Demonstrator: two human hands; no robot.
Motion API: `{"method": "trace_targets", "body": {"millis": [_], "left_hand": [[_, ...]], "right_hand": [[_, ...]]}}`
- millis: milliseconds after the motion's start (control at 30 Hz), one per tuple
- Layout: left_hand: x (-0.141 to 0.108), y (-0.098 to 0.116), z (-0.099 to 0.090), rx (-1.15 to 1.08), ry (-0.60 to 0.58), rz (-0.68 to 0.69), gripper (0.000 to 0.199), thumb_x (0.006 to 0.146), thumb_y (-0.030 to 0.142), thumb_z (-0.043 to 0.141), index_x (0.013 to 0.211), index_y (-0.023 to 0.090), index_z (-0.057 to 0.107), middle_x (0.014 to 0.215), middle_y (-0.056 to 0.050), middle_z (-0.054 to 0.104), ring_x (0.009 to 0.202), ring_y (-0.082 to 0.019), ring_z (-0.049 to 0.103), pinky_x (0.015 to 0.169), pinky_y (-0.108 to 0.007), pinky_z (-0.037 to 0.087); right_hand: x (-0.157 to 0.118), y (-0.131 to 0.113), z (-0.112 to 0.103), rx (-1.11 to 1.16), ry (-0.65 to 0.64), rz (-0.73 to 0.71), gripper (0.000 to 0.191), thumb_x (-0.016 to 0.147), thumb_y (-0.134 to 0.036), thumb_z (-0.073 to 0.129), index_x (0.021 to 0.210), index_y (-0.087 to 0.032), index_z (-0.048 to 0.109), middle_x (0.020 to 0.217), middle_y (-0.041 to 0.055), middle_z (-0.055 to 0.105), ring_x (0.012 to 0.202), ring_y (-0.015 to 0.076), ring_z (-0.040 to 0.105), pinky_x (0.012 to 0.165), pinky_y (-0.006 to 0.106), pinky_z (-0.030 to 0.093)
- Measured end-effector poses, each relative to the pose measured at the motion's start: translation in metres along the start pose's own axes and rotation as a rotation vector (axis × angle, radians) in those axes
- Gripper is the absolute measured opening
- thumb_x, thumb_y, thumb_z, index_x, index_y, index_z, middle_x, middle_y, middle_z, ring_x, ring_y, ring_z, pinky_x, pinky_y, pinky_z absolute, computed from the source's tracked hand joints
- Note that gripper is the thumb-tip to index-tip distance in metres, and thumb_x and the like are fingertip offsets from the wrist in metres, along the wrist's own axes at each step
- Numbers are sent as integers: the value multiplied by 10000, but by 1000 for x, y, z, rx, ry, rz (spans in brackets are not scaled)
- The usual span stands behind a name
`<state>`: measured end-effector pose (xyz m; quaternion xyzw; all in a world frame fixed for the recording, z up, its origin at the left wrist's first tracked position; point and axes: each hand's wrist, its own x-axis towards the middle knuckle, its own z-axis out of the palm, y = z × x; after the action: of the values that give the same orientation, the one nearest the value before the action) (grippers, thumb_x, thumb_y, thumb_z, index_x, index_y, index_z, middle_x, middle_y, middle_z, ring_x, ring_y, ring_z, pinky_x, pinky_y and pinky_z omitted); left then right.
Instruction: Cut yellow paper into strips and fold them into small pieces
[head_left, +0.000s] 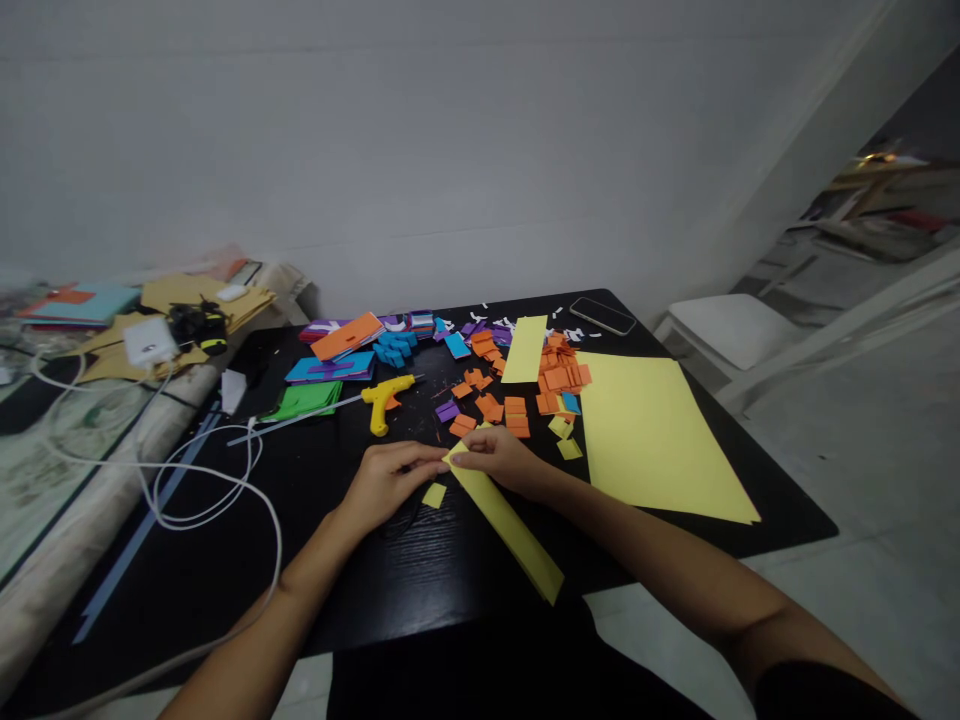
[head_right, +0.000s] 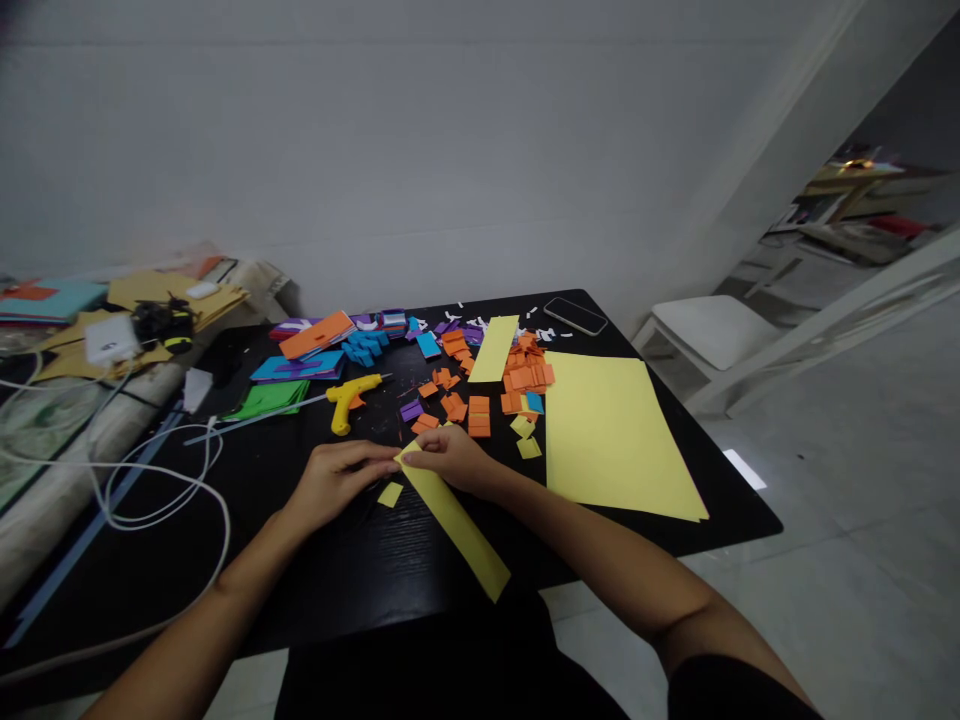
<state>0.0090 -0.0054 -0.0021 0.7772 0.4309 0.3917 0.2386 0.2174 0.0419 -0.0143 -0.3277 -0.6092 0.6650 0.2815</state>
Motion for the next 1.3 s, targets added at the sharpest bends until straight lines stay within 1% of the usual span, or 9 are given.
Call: {"method": "trace_targets", "body": {"millis": [167, 267, 433, 533, 633, 800, 967, 1167, 1300], "left_hand": [[2, 2, -5, 20, 1, -40, 197, 860, 326, 710, 999, 197, 761, 846, -47, 776, 713, -160, 720, 651, -226, 566], [3, 5, -6, 47, -1, -73, 211, 894, 336, 661, 1019, 186, 739, 813, -43, 755, 695, -148, 697, 634, -217, 543], [4, 6, 0, 2, -93, -158, 246, 963, 341, 528, 874, 165, 676, 719, -15, 677, 644, -130, 622, 599, -211, 490], [2, 5, 5, -24, -114, -181, 267, 968, 333, 504, 805, 165, 630, 653, 18, 596, 588, -112, 545, 563, -200, 437], [1, 3, 8, -36, -123, -184, 253, 960, 317, 509, 792, 162, 619, 647, 29, 554, 586, -104, 500, 554, -195, 396], [1, 0, 8, -96, -114, -216, 241, 951, 303, 514, 792, 158, 621, 650, 32, 532, 593, -102, 477, 557, -195, 383], [1, 0, 8, -134, -113, -260, 265, 948, 338, 520, 781, 155, 614, 635, 32, 525, 584, -105, 474, 550, -199, 383], [2, 1, 7, -123, -101, -256, 266, 943, 332, 522, 771, 150, 612, 642, 27, 529, 596, -106, 468, 565, -198, 377], [2, -1, 6, -91, -110, -252, 273, 948, 334, 514, 774, 149, 612, 655, 22, 534, 610, -108, 468, 583, -205, 380]], "right_hand": [[1, 1, -1, 23, -1, 13, 364, 715, -488, 739, 702, -136, 649, 600, -26, 551, 571, 111, 469, 544, 241, 313], [1, 2, -2, 25, -1, 21, 375, 707, -502, 742, 718, -137, 656, 602, -26, 551, 570, 114, 470, 542, 242, 309], [1, 2, -1, 1, -14, 9, 394, 717, -505, 731, 639, -152, 575, 560, -54, 453, 536, 90, 376, 514, 245, 231], [1, 3, 1, -21, -19, -8, 413, 724, -502, 724, 601, -159, 529, 548, -65, 395, 533, 83, 323, 511, 252, 195], [2, 4, 2, -33, -26, -8, 412, 731, -503, 720, 606, -157, 535, 551, -65, 390, 541, 84, 318, 512, 252, 186], [2, 1, 0, -33, -31, 3, 425, 726, -518, 732, 606, -149, 556, 554, -62, 400, 535, 80, 321, 511, 251, 181], [1, -2, -3, -24, -12, 81, 425, 752, -552, 698, 723, -129, 660, 540, -64, 401, 504, 75, 294, 497, 256, 154], [2, 2, -4, -57, 18, 52, 443, 735, -555, 718, 652, -127, 639, 512, -75, 352, 491, 63, 252, 492, 254, 121], [2, 1, -5, -31, 5, 66, 464, 747, -575, 706, 659, -122, 662, 512, -58, 413, 493, 68, 297, 480, 245, 160]]}}
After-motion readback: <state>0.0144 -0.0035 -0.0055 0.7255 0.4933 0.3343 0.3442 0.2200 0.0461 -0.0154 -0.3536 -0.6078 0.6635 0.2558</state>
